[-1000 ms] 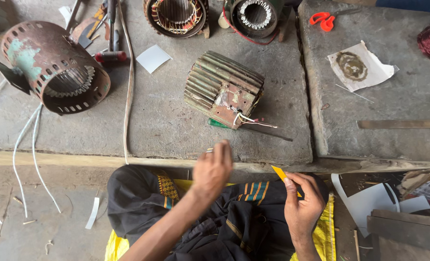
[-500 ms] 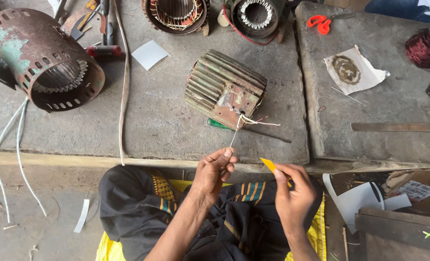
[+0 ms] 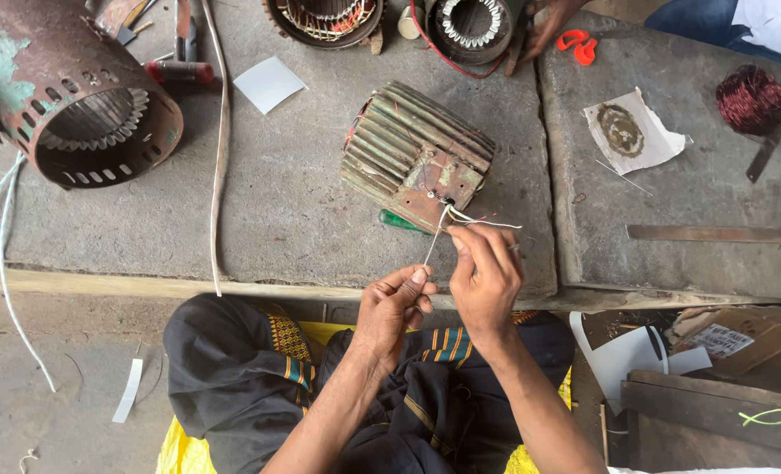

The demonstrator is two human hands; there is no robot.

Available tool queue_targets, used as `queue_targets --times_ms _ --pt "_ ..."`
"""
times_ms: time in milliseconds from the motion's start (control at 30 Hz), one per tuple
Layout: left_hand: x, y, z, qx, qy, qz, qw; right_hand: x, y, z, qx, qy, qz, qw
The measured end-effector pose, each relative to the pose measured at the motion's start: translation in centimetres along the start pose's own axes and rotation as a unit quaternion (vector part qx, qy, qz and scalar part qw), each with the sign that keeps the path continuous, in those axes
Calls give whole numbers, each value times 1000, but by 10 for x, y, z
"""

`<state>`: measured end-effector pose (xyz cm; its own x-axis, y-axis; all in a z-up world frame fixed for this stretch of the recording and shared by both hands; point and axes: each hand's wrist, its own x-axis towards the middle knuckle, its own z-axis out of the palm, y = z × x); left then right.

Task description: The person sits on the floor and uses a yellow plastic tool to strip the insulation from the ends of white wires connected to a motor stator. The person repeatedly scrapes the wire ends to expose the copper strands.

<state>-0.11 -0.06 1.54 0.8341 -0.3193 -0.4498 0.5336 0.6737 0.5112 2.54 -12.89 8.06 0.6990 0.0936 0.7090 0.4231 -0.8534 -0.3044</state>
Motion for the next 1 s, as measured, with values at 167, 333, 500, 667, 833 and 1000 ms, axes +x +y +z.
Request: queue_targets --times_ms 167,333,500,667,833,1000 --pt "5 0 -6 -26 -31 3 999 -24 -14 -9 29 -54 -21 998" --pt "10 -6 -7 -19 -23 -14 999 -6 6 2 46 -28 29 998" --pt "10 1 -10 -30 -26 -18 999 -28 -16 -5 42 -33 -13 998" --pt "12 -6 -8 -28 -46 -28 998 -6 10 0 49 -21 39 998" --pt "10 1 -11 -45 -37 -36 998 -21 -12 -6 66 -43 21 997" --pt "7 0 -6 -24 -31 -36 999 -4 10 10 45 13 63 997"
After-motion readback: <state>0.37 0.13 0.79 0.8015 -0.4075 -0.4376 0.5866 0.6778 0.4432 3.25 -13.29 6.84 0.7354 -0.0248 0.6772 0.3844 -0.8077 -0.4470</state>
